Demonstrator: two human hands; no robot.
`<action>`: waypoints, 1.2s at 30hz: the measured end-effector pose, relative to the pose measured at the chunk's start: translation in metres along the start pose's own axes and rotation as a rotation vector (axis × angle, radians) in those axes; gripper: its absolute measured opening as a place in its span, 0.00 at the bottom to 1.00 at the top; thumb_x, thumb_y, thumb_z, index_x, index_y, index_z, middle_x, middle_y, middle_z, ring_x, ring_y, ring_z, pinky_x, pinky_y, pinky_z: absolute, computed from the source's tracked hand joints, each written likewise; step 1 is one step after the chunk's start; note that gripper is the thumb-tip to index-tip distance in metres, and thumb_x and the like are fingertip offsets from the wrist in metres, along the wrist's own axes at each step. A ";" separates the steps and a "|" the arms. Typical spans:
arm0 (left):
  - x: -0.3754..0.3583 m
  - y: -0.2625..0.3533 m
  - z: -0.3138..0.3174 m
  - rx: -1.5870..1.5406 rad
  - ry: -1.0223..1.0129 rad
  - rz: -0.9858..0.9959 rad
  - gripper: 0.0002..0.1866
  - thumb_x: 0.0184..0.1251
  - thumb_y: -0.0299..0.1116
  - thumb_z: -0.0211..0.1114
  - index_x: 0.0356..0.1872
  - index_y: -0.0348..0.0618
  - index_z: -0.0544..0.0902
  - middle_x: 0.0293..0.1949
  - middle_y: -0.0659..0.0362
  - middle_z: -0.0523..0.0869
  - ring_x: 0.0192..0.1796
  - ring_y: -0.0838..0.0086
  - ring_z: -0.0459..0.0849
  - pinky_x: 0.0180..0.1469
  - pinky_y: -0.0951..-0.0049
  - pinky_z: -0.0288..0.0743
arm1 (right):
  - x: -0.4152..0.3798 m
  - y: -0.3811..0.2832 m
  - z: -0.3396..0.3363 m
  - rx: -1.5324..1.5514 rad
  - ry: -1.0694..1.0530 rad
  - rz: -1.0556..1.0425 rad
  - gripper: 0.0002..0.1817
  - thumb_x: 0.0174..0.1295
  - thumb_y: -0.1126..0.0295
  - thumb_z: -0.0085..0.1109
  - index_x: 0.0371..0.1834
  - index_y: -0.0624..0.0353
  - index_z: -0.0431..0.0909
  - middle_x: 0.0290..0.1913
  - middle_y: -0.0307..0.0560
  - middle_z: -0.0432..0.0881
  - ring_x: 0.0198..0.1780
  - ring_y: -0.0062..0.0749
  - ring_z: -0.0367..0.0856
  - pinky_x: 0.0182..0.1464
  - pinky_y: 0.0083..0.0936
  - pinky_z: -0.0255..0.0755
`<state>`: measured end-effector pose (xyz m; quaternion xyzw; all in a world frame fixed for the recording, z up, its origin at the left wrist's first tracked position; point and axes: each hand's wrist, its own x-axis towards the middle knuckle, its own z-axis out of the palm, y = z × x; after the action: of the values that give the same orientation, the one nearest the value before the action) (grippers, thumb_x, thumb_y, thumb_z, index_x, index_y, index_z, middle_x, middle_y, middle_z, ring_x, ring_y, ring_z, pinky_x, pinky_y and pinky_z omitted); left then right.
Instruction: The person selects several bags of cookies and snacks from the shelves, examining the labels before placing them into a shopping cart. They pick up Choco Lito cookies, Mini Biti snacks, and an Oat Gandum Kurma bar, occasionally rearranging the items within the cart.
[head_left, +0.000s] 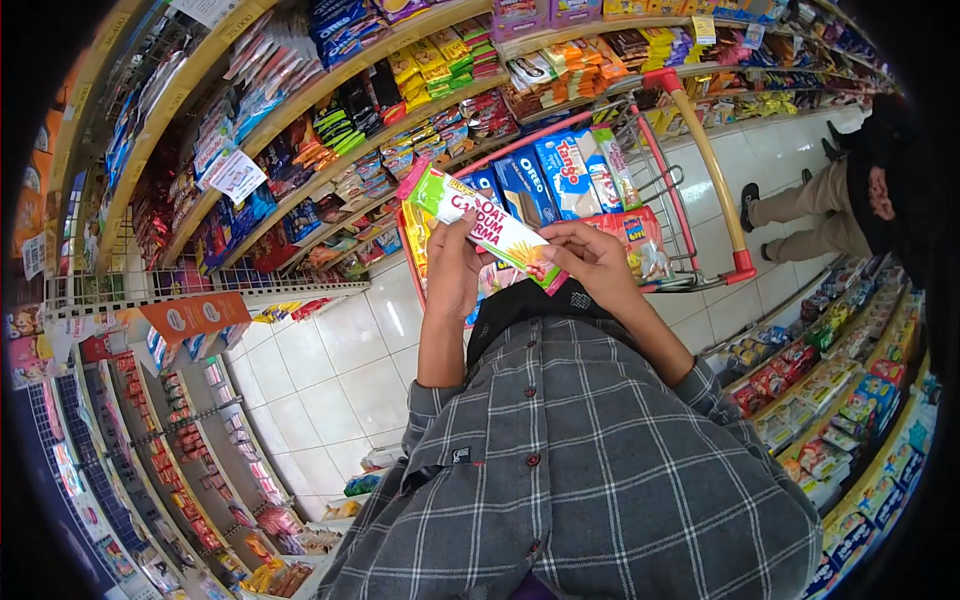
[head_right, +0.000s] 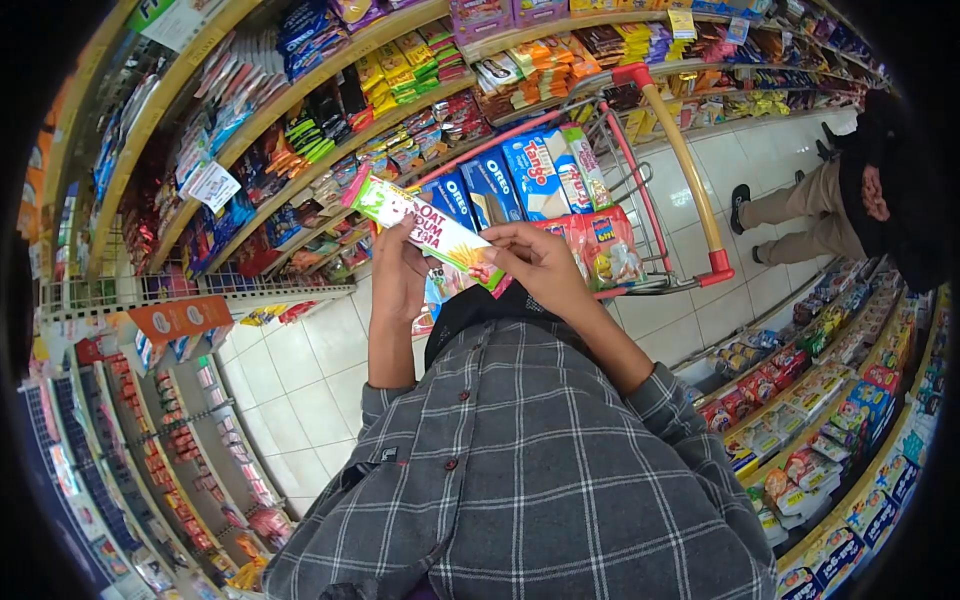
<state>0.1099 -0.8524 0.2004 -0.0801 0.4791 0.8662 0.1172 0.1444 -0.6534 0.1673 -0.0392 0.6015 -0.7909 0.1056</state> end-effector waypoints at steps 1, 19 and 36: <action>-0.001 -0.001 -0.002 0.001 0.007 -0.002 0.18 0.76 0.34 0.54 0.60 0.35 0.76 0.47 0.57 0.85 0.45 0.72 0.87 0.48 0.63 0.85 | 0.000 0.001 0.000 -0.007 -0.008 0.006 0.20 0.66 0.75 0.62 0.60 0.66 0.73 0.44 0.45 0.83 0.46 0.21 0.82 0.48 0.18 0.75; -0.027 -0.016 -0.061 0.330 0.103 -0.061 0.23 0.79 0.41 0.51 0.67 0.40 0.73 0.54 0.53 0.82 0.53 0.69 0.82 0.59 0.68 0.75 | 0.073 0.120 -0.179 -0.686 0.598 0.063 0.21 0.62 0.78 0.51 0.59 0.57 0.77 0.40 0.52 0.83 0.33 0.39 0.83 0.36 0.33 0.77; -0.077 -0.062 -0.133 0.420 0.331 -0.267 0.25 0.75 0.45 0.51 0.66 0.41 0.72 0.56 0.52 0.81 0.54 0.67 0.82 0.58 0.66 0.76 | 0.087 0.147 -0.163 -1.594 0.460 0.213 0.33 0.65 0.63 0.53 0.74 0.55 0.61 0.76 0.51 0.59 0.73 0.50 0.62 0.64 0.53 0.69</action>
<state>0.2048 -0.9431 0.0989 -0.2565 0.6456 0.7003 0.1642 0.0460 -0.5556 -0.0237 0.1173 0.9878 -0.1026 -0.0050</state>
